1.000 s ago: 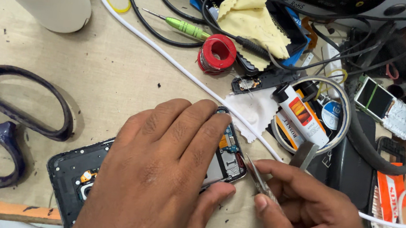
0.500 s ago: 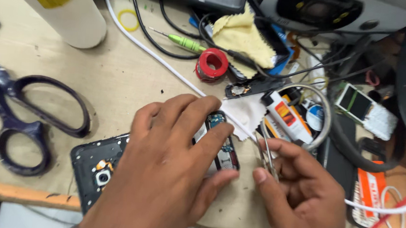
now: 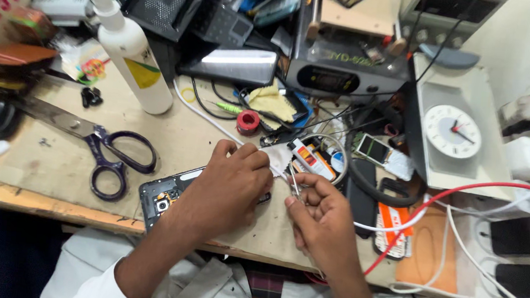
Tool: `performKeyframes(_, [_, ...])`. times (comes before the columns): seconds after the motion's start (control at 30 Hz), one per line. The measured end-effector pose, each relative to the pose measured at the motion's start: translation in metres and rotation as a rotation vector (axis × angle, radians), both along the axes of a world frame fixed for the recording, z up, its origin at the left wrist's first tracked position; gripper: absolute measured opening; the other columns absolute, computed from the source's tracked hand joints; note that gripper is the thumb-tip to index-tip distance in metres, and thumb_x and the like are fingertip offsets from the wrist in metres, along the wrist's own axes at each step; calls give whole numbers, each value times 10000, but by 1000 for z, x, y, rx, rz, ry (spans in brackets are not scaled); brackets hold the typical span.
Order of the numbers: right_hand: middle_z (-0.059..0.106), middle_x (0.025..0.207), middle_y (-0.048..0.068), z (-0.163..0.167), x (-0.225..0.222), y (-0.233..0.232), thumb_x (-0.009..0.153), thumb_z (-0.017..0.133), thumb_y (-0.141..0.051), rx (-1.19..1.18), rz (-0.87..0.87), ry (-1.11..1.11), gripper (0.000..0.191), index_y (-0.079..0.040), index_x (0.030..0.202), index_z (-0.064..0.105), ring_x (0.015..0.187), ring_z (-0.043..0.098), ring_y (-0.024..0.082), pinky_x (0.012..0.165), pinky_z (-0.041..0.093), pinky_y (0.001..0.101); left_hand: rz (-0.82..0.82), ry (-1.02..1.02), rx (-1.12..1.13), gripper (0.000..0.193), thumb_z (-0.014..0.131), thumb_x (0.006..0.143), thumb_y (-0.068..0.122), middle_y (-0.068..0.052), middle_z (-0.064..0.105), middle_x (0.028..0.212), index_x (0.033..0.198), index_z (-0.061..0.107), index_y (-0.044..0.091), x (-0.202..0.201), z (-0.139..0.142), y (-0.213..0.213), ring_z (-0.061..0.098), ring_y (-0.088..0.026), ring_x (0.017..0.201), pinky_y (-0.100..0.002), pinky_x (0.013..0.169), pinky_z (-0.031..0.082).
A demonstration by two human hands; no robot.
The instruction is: The person works at a cluttered repair bench on a disassembled smartphone, holding the phone body and using a thin metal pry tool to work along the edge of the device, prying at the frame and adjusting internal components while steadying the phone with the other hand.
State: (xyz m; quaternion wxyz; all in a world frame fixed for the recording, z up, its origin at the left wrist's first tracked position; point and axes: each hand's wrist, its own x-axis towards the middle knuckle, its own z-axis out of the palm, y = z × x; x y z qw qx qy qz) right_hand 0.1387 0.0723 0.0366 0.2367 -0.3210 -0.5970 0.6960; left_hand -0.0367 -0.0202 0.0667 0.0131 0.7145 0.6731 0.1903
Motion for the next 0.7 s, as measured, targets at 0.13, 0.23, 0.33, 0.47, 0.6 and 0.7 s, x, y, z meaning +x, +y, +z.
performKeyframes(0.13, [551, 660, 6, -6, -1, 4, 892, 665, 9, -11, 15, 30, 298, 32, 1183, 604, 378, 440, 48, 313, 292, 230, 22, -237, 189, 136, 731, 831, 112, -61, 644, 1017, 956, 691, 73, -1, -12, -2, 589, -231, 1071, -428, 947, 374])
performKeyframes(0.23, [542, 672, -3, -12, 0, 8, 882, 681, 20, -7, 57, 92, 303, 35, 1178, 617, 409, 449, 44, 334, 301, 224, 26, -493, 287, 135, 726, 897, 153, -58, 682, 1003, 995, 692, 67, -5, -22, 2, 655, -217, 989, -406, 938, 423])
performKeyframes(0.33, [541, 696, -20, -19, 1, 15, 872, 687, 27, 36, 109, 149, 320, 36, 1187, 629, 451, 463, 43, 374, 336, 221, 14, -644, 279, 138, 733, 901, 168, -73, 712, 919, 976, 705, 56, -11, -33, 15, 706, -220, 876, -375, 840, 519])
performKeyframes(0.47, [544, 694, -25, -24, 5, 26, 856, 692, 28, 123, 158, 154, 356, 26, 1209, 650, 486, 474, 50, 416, 370, 225, -63, -649, 263, 141, 715, 948, 151, -114, 711, 884, 995, 688, 21, -17, -45, 24, 679, -259, 827, -379, 769, 530])
performKeyframes(0.6, [520, 702, -36, -23, 9, 30, 849, 688, 46, 173, 229, 188, 369, 43, 1217, 668, 544, 476, 48, 456, 372, 223, 72, -696, 407, 167, 622, 1011, 172, -100, 666, 910, 1028, 649, 8, -30, -41, 17, 627, -219, 836, -375, 760, 515])
performKeyframes(0.7, [546, 696, -26, -21, 10, 30, 843, 671, 50, 186, 192, 139, 357, 36, 1200, 657, 557, 486, 54, 473, 372, 221, 171, -922, 472, 331, 527, 1136, 227, -78, 606, 820, 924, 618, -10, -61, -19, -9, 565, -176, 778, -358, 753, 493])
